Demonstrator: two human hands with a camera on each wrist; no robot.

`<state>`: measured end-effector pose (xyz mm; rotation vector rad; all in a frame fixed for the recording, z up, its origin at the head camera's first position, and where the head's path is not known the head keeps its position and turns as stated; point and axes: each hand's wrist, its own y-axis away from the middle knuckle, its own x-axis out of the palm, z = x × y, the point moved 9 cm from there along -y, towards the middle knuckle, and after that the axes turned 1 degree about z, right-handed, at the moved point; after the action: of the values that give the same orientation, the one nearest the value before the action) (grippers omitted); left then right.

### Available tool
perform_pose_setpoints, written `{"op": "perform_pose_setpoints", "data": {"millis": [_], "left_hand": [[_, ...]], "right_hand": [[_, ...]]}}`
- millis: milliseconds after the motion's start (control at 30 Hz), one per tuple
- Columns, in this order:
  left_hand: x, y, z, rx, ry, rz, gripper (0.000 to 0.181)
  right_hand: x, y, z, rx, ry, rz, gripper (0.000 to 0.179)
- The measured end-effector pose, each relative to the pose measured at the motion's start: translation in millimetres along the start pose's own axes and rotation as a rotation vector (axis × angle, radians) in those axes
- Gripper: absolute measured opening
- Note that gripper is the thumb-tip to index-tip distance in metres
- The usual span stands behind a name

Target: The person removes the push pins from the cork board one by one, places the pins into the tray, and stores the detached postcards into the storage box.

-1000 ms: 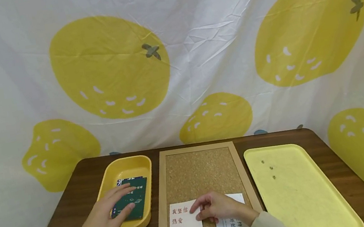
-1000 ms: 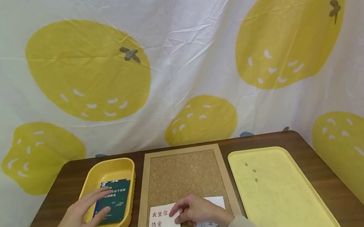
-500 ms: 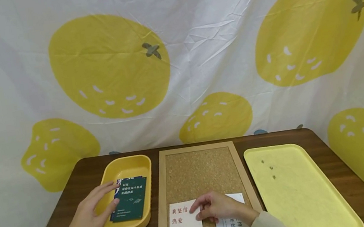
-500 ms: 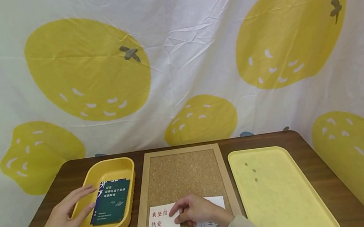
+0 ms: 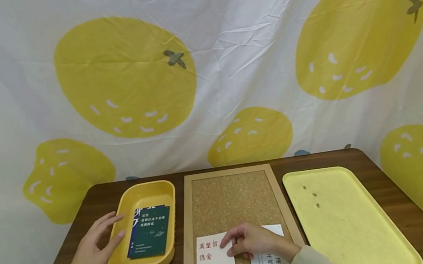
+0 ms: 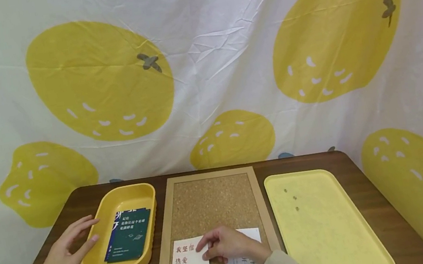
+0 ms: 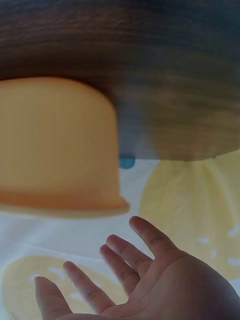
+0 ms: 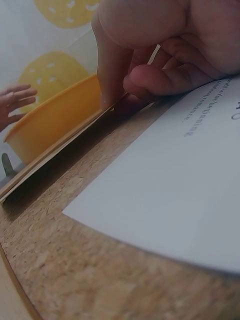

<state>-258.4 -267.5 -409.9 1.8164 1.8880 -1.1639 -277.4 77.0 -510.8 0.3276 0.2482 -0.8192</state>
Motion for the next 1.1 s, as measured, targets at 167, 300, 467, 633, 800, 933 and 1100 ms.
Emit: {"op": "perform_pose_setpoints", "data": {"millis": [167, 300, 467, 633, 800, 933, 1100], "left_hand": [[2.3, 2.4, 14.2, -0.012, 0.035, 0.017, 0.040], [5.5, 3.0, 23.6, -0.043, 0.035, 0.043, 0.043], [11.8, 1.4, 30.9, -0.065, 0.070, 0.084, 0.046], [17.2, 0.0, 38.7, -0.115, 0.123, 0.130, 0.050], [19.8, 0.2, 46.3, -0.174, 0.115, 0.154, 0.054], [22.9, 1.0, 53.2, -0.233, 0.108, 0.187, 0.058], [27.1, 3.0, 62.8, -0.297, 0.109, 0.235, 0.063]], "right_hand": [[0.2, 0.1, 0.3, -0.004, 0.003, -0.002, 0.016], [0.3, 0.3, 0.3, -0.006, 0.009, -0.002, 0.016], [-0.2, 0.3, -1.1, 0.000, 0.010, -0.005, 0.016], [0.1, -0.2, -2.9, 0.006, 0.003, -0.006, 0.016], [0.3, 0.0, -2.0, 0.003, -0.003, -0.003, 0.016], [0.3, -0.3, -1.3, 0.001, -0.013, 0.003, 0.016], [-0.1, -1.2, -0.6, -0.004, -0.017, 0.009, 0.017]]}}
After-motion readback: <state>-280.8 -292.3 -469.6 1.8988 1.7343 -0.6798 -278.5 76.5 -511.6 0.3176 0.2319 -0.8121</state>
